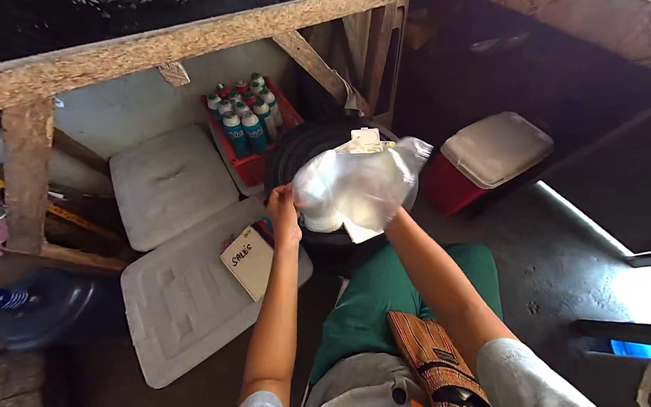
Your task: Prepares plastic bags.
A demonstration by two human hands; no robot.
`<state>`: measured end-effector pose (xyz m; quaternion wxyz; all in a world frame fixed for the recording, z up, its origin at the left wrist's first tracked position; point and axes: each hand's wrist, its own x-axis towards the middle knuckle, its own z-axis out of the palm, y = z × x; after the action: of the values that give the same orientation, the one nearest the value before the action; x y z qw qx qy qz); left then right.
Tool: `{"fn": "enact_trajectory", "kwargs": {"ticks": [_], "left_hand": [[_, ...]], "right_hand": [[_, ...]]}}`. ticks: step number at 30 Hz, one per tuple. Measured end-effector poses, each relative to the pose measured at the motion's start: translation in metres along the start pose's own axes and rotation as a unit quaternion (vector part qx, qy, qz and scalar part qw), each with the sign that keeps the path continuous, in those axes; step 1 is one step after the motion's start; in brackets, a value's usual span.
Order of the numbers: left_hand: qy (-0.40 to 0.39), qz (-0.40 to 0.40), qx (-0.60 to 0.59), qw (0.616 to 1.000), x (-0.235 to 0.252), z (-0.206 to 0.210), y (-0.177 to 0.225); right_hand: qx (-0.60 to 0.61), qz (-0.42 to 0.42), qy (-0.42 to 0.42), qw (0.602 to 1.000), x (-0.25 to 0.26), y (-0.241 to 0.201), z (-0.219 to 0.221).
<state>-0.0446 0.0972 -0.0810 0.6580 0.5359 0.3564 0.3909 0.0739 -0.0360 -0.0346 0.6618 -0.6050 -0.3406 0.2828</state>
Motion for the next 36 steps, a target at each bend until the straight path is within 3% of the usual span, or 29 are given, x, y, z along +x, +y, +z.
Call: {"fn": "enact_trajectory", "kwargs": {"ticks": [2,4,6,8,10,12,14,17,20,23,26,28,32,36], "left_hand": [[0.028,0.006,0.063,0.998,-0.005,0.000,-0.042],[0.021,0.046,0.224,0.973,-0.012,-0.005,-0.081],[0.014,0.080,0.370,0.926,-0.012,-0.003,-0.100],[0.014,0.067,0.392,0.917,-0.008,0.001,-0.097],[0.008,0.033,0.318,0.947,-0.007,-0.003,-0.089],[0.010,-0.045,0.133,0.990,-0.006,-0.006,-0.078],[0.014,-0.120,-0.057,0.991,-0.012,-0.010,-0.064],[-0.018,-0.133,-0.148,0.980,-0.024,-0.014,-0.058],[-0.011,-0.095,-0.132,0.987,-0.023,-0.003,-0.066],[-0.002,-0.002,0.050,0.999,-0.017,-0.006,-0.087],[0.013,0.119,0.273,0.954,-0.020,-0.005,-0.099],[0.017,0.178,0.348,0.920,-0.024,-0.004,-0.107],[0.028,0.276,0.385,0.880,-0.029,-0.011,-0.127],[-0.018,0.308,0.385,0.870,-0.056,-0.025,-0.134]], "right_hand": [[0.025,0.077,0.032,0.996,0.028,0.060,0.000],[-0.113,0.184,0.043,0.976,0.038,0.085,0.005],[-0.154,0.201,0.043,0.967,0.040,0.103,0.006],[-0.170,0.178,0.048,0.968,0.040,0.105,0.006],[-0.134,0.181,0.062,0.972,0.036,0.100,0.007],[-0.020,0.192,0.067,0.979,0.029,0.089,0.003],[0.110,0.193,0.041,0.974,0.019,0.080,-0.008],[0.178,0.165,-0.002,0.970,0.008,0.076,-0.014],[0.097,0.164,0.052,0.980,0.012,0.078,0.001],[-0.084,0.162,0.060,0.981,0.019,0.097,0.001],[-0.191,0.168,0.062,0.965,0.019,0.103,0.004],[-0.254,0.167,0.069,0.950,0.016,0.098,0.008],[-0.272,0.139,0.070,0.950,0.004,0.105,0.006],[-0.264,0.042,0.032,0.963,-0.057,0.103,-0.012]]}}
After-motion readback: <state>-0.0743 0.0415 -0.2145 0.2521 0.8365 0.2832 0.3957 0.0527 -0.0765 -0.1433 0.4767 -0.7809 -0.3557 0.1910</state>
